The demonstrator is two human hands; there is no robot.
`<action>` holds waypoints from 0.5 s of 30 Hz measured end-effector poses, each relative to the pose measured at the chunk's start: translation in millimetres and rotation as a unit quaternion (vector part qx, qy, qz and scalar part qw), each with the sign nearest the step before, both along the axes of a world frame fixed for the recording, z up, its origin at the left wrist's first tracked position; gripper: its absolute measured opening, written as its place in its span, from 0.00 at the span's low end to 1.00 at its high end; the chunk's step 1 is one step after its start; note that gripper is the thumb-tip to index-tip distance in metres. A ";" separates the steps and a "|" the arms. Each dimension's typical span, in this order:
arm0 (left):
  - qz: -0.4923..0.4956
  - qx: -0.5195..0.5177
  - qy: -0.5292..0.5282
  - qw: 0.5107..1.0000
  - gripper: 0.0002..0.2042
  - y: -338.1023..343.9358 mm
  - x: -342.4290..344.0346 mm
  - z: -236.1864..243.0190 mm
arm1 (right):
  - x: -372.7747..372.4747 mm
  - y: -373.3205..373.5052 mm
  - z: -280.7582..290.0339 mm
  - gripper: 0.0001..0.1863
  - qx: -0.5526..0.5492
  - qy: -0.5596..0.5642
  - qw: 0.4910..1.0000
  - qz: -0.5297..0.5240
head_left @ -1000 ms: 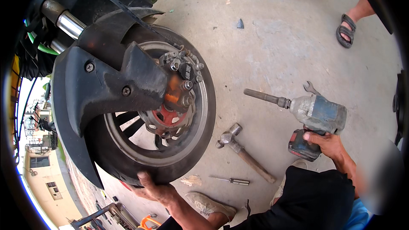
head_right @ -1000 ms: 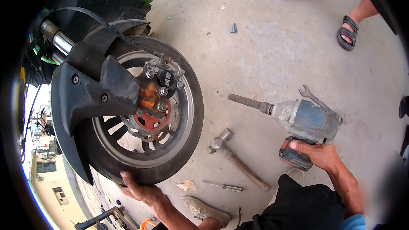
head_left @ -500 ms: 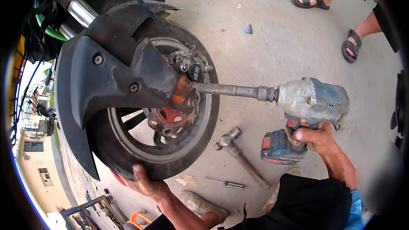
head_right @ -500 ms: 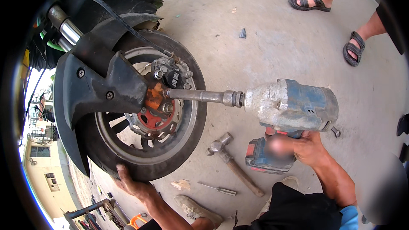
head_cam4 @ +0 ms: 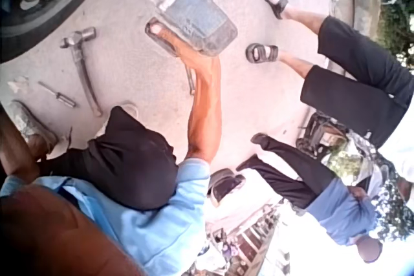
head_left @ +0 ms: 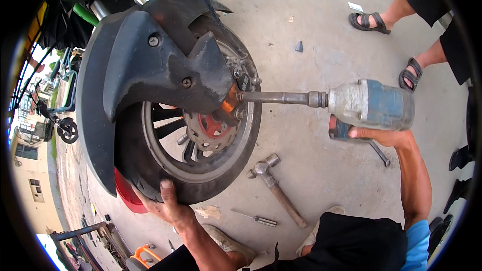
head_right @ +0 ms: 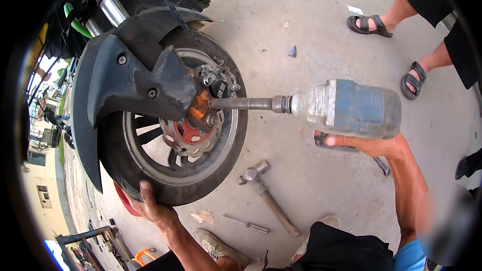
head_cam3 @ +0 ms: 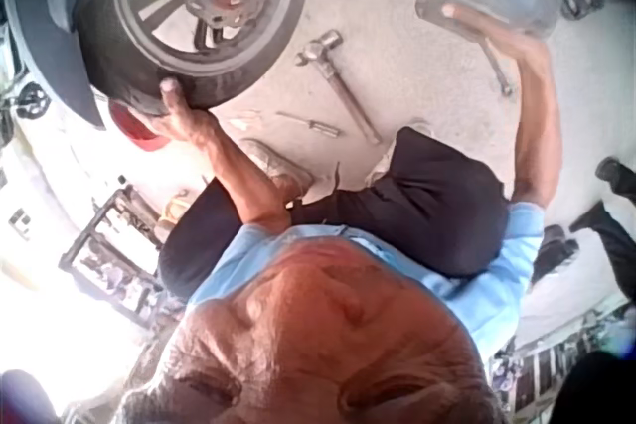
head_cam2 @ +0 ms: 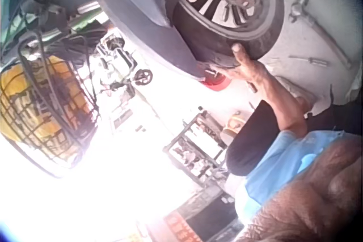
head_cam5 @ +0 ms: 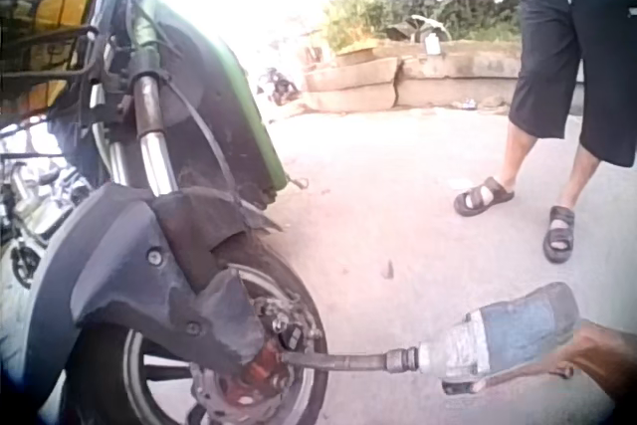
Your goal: The person repairs the front wheel assembly of a scooter by removing and reinstalling the axle and brake components using a hammer, impact driver, and wrenches.
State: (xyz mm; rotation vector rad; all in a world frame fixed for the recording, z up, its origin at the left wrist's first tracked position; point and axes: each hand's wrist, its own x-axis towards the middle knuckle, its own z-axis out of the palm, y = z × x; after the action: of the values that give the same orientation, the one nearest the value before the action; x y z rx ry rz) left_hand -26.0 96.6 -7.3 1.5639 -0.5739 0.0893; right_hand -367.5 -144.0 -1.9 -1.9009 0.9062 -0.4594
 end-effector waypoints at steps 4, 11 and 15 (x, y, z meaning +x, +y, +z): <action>0.002 0.020 -0.015 1.000 0.52 -2.2 -3.2 7.4 | -15.1 -31.4 -4.4 0.26 0.089 0.025 0.993 0.068; 0.002 0.042 -0.020 0.999 0.54 2.7 0.1 5.3 | 8.8 22.2 -13.2 0.17 0.251 -0.129 0.953 -0.108; 0.006 0.044 -0.039 0.998 0.45 4.0 1.9 1.1 | 3.0 24.2 -10.0 0.20 0.213 -0.062 0.970 -0.096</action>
State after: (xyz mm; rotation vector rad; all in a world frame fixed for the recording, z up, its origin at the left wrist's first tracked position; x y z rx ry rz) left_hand -24.1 100.6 -6.2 1.6543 -0.6372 0.1374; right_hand -364.5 -119.8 -11.9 -1.3874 1.0179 -0.4517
